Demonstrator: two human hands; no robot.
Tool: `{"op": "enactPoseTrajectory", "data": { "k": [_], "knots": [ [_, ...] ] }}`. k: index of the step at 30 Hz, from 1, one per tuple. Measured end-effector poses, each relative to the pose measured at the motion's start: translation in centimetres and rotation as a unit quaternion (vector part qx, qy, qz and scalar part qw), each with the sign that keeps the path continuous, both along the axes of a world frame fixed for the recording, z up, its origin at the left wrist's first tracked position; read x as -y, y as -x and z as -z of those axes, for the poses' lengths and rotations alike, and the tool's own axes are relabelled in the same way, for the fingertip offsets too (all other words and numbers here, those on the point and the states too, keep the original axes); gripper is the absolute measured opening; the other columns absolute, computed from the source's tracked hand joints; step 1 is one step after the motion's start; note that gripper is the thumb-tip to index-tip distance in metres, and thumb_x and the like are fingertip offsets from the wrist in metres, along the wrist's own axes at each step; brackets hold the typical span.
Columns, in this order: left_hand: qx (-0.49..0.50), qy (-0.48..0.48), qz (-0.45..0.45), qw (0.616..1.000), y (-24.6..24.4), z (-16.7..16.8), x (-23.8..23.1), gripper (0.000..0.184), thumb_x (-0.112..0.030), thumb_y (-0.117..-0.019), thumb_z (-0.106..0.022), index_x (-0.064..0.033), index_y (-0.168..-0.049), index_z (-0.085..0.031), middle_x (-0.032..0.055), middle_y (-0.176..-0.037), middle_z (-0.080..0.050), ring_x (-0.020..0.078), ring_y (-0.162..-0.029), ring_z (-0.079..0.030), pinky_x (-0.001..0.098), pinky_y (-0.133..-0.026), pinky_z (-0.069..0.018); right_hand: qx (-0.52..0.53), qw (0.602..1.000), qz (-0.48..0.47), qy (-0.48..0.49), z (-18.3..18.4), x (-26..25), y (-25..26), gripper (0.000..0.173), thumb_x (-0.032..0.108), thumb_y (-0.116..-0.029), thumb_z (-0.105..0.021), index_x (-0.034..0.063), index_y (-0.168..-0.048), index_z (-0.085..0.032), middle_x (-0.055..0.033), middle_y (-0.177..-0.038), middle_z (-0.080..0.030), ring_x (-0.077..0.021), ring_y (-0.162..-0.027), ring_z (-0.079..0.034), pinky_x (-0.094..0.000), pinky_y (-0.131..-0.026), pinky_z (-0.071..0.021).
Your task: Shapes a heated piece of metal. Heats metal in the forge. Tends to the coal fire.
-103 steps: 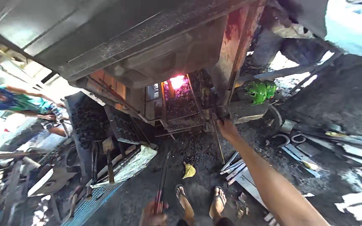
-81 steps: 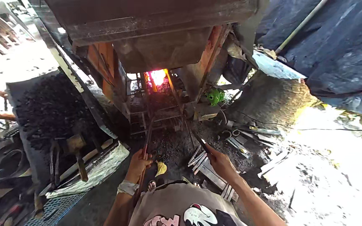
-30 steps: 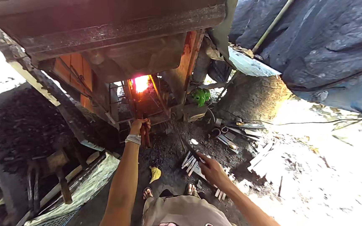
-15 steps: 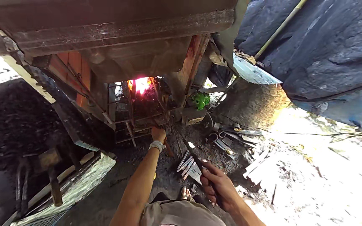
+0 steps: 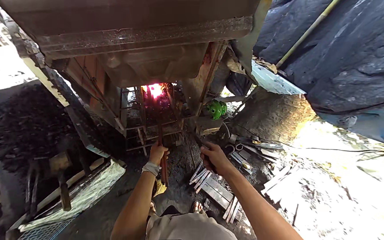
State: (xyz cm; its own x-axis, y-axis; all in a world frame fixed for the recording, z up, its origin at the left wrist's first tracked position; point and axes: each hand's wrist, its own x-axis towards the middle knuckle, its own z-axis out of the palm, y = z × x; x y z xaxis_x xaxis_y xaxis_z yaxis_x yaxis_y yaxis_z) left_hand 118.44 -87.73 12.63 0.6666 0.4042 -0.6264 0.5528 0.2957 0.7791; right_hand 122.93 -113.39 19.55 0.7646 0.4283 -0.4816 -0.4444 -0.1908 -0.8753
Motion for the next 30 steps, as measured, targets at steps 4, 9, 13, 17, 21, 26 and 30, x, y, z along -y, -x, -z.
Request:
{"op": "enactPoseTrajectory", "data": {
  "k": [4, 9, 13, 17, 21, 26, 30],
  "knots": [
    [-0.002, -0.001, 0.000, 1.000, 0.5, -0.1, -2.4, 0.047, 0.003, -0.0908, -0.064, -0.0003, -0.135, -0.048, 0.0219, -0.101, -0.067, 0.0294, -0.074, -0.071, 0.0415, -0.060, -0.0610, 0.165, 0.962, -0.100, 0.193, 0.3, 0.1, 0.3, 0.051, 0.023, -0.1090, -0.047, 0.0155, -0.159, -0.040, -0.0114, -0.085, -0.066, -0.0200, -0.057, -0.060, -0.0383, -0.055, -0.0548],
    [-0.029, 0.017, 0.023, 0.999, -1.0, 0.2, -4.9, 0.054, -0.006, -0.0956, -0.064, -0.0079, -0.145, -0.043, 0.0186, -0.100, -0.067, 0.0285, -0.075, -0.070, 0.0414, -0.059, -0.0587, 0.254, 0.888, -0.158, 0.348, -1.8, 5.3, 5.9, 0.051, 0.022, -0.1079, -0.047, 0.0172, -0.159, -0.042, -0.0180, -0.096, -0.072, -0.0326, -0.081, -0.070, -0.0538, -0.082, -0.0567],
    [-0.021, 0.026, 0.022, 0.999, -3.0, 0.4, -5.2, 0.053, -0.003, -0.0957, -0.062, -0.0076, -0.145, -0.042, 0.0184, -0.098, -0.067, 0.0280, -0.075, -0.070, 0.0415, -0.062, -0.0600, 0.288, 0.875, -0.137, 0.364, -2.0, 8.9, 10.4, 0.052, 0.016, -0.1048, -0.050, 0.0150, -0.157, -0.046, -0.0166, -0.083, -0.072, -0.0318, -0.069, -0.069, -0.0546, -0.072, -0.0567],
    [0.013, -0.010, 0.010, 1.000, -5.2, 0.8, -4.4, 0.043, 0.002, -0.0929, -0.065, -0.0007, -0.133, -0.051, 0.0161, -0.086, -0.067, 0.0218, -0.061, -0.067, 0.0343, -0.054, -0.0582, 0.336, 0.866, -0.104, 0.354, -1.8, 10.0, 13.5, 0.053, 0.010, -0.1008, -0.054, 0.0069, -0.153, -0.049, -0.0186, -0.080, -0.072, -0.0349, -0.066, -0.069, -0.0570, -0.069, -0.0571],
    [-0.001, 0.013, 0.022, 1.000, -4.4, 0.4, -4.4, 0.053, 0.000, -0.0939, -0.063, -0.0056, -0.143, -0.044, 0.0186, -0.095, -0.068, 0.0276, -0.072, -0.071, 0.0413, -0.060, -0.0615, 0.368, 0.846, -0.110, 0.369, -2.0, 9.3, 14.5, 0.054, 0.010, -0.0996, -0.053, 0.0079, -0.153, -0.050, -0.0168, -0.078, -0.072, -0.0357, -0.066, -0.070, -0.0569, -0.067, -0.0574],
    [-0.014, -0.036, 0.035, 0.999, -0.3, -0.8, -4.4, 0.054, -0.003, -0.0930, -0.067, -0.0058, -0.143, -0.047, 0.0186, -0.104, -0.066, 0.0263, -0.078, -0.069, 0.0393, -0.061, -0.0583, 0.281, 0.811, -0.191, 0.476, -3.3, 6.6, 13.4, 0.056, 0.019, -0.1069, -0.046, 0.0267, -0.162, -0.037, -0.0197, -0.096, -0.073, -0.0412, -0.086, -0.072, -0.0592, -0.078, -0.0567],
    [-0.012, -0.099, 0.055, 0.994, -0.7, -1.2, -6.8, 0.045, -0.007, -0.0932, -0.071, -0.0029, -0.135, -0.054, 0.0120, -0.093, -0.062, 0.0168, -0.067, -0.061, 0.0312, -0.059, -0.0540, 0.265, 0.781, -0.237, 0.513, -4.9, 4.8, 12.3, 0.061, 0.016, -0.1060, -0.043, 0.0319, -0.164, -0.030, -0.0205, -0.100, -0.071, -0.0419, -0.087, -0.071, -0.0589, -0.077, -0.0562]
  ]
}}
